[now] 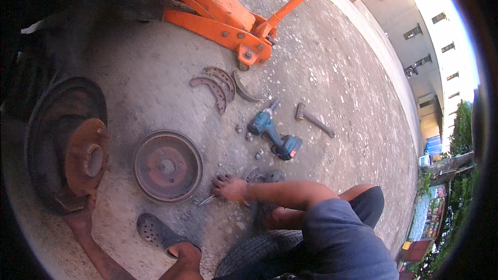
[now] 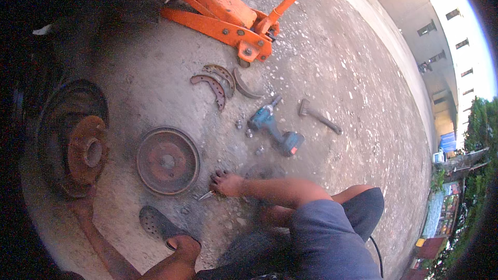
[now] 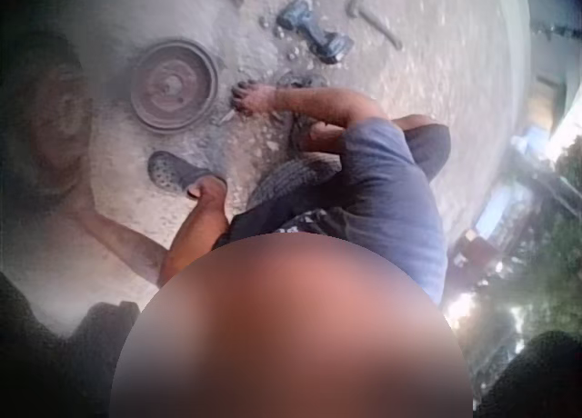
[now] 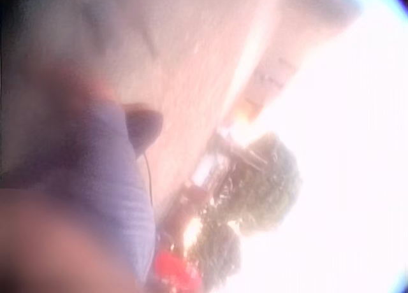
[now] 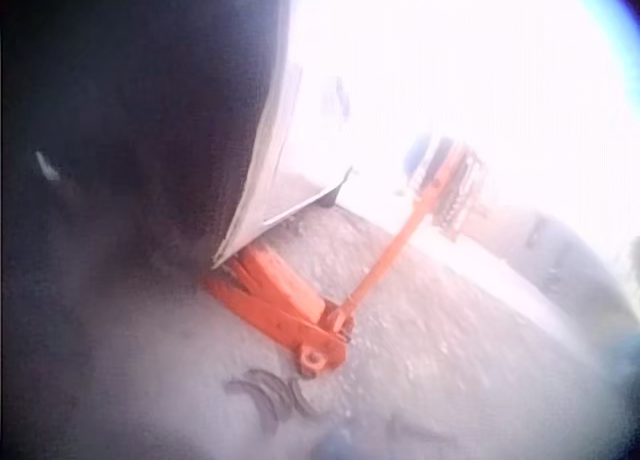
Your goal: The person removes a brake shoe from a drum brake assembly using pliers, then installs it back into the assembly. They manipulate the shoe and adjust components within the brake backing plate area.
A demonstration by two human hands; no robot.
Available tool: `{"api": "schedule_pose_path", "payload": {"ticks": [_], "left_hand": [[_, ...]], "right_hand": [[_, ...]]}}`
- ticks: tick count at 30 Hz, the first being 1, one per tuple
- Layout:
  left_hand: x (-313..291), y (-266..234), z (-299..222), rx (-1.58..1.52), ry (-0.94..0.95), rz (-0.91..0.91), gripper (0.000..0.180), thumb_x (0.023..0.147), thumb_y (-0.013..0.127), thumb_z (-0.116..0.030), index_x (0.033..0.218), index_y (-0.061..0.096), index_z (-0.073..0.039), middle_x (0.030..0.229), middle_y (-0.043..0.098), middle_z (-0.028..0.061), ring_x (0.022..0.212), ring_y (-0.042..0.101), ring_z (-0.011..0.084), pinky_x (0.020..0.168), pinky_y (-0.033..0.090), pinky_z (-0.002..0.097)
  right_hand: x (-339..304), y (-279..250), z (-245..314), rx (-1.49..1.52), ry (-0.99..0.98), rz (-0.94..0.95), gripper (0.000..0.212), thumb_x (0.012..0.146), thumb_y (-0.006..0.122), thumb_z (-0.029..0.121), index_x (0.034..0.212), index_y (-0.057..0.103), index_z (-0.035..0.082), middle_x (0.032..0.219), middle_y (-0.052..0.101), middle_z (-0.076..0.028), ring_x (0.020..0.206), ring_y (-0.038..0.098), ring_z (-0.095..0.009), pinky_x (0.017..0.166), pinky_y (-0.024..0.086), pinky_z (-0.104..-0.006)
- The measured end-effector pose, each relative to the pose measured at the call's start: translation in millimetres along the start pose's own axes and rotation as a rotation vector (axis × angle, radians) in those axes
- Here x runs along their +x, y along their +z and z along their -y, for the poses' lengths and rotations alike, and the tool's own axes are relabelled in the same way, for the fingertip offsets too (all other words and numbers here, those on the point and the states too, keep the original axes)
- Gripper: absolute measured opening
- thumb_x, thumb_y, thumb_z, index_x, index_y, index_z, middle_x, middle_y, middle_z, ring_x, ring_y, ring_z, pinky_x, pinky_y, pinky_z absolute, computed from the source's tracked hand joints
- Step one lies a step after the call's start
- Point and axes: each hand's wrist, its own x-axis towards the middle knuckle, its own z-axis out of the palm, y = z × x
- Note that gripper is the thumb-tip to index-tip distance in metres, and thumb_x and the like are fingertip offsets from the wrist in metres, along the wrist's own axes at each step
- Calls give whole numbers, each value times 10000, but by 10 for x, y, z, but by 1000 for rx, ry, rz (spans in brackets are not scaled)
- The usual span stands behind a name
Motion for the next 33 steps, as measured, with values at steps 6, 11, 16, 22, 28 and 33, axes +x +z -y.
{"api": "schedule_pose_path", "payload": {"ticks": [6,11,16,22,28,33], "left_hand": [[60,-18,139,234,91,-12,624,600,897,-434,933,702,56,908,707,158,793,648,214,786,526,349],[-24,14,15,-197,34,-22,783,587,917,-254,1233,557,2,1246,593,172,1140,558,285,991,434,415],[-29,-23,-34,-169,-161,98,902,597,913,-274,1317,440,-4,1298,547,164,1185,527,278,1024,414,400],[-63,-59,-93,-217,-354,191,1026,590,918,-276,1389,334,-9,1318,529,157,1195,529,266,1041,413,385],[29,-25,-242,-227,-133,23,653,601,906,-207,1142,593,-17,1097,670,106,1026,642,220,919,502,361],[27,-21,-234,-231,-135,79,666,594,907,-168,1156,586,-12,1123,661,104,1034,638,198,919,507,348]], "right_hand": [[-146,-72,12,255,-3,28,422,746,637,321,1029,592,11,1017,596,-214,1011,573,-372,840,501,-477],[-53,-385,316,731,-71,271,340,776,626,309,871,646,-17,855,652,-204,757,630,-319,725,514,-444],[98,-1012,813,1461,229,397,265,785,662,187,1002,693,37,965,677,-90,874,619,-233,758,498,-386],[324,-1870,1137,1501,124,108,520,782,674,18,1287,550,22,1198,628,-84,1079,586,-166,963,448,-313],[511,-2187,1307,1471,15,7,484,781,663,176,1213,562,-16,1108,635,-166,1032,539,-187,928,423,-352],[550,-2257,1364,1485,83,26,466,791,651,151,1214,561,-21,1089,628,-148,1025,529,-166,915,428,-341]]}}
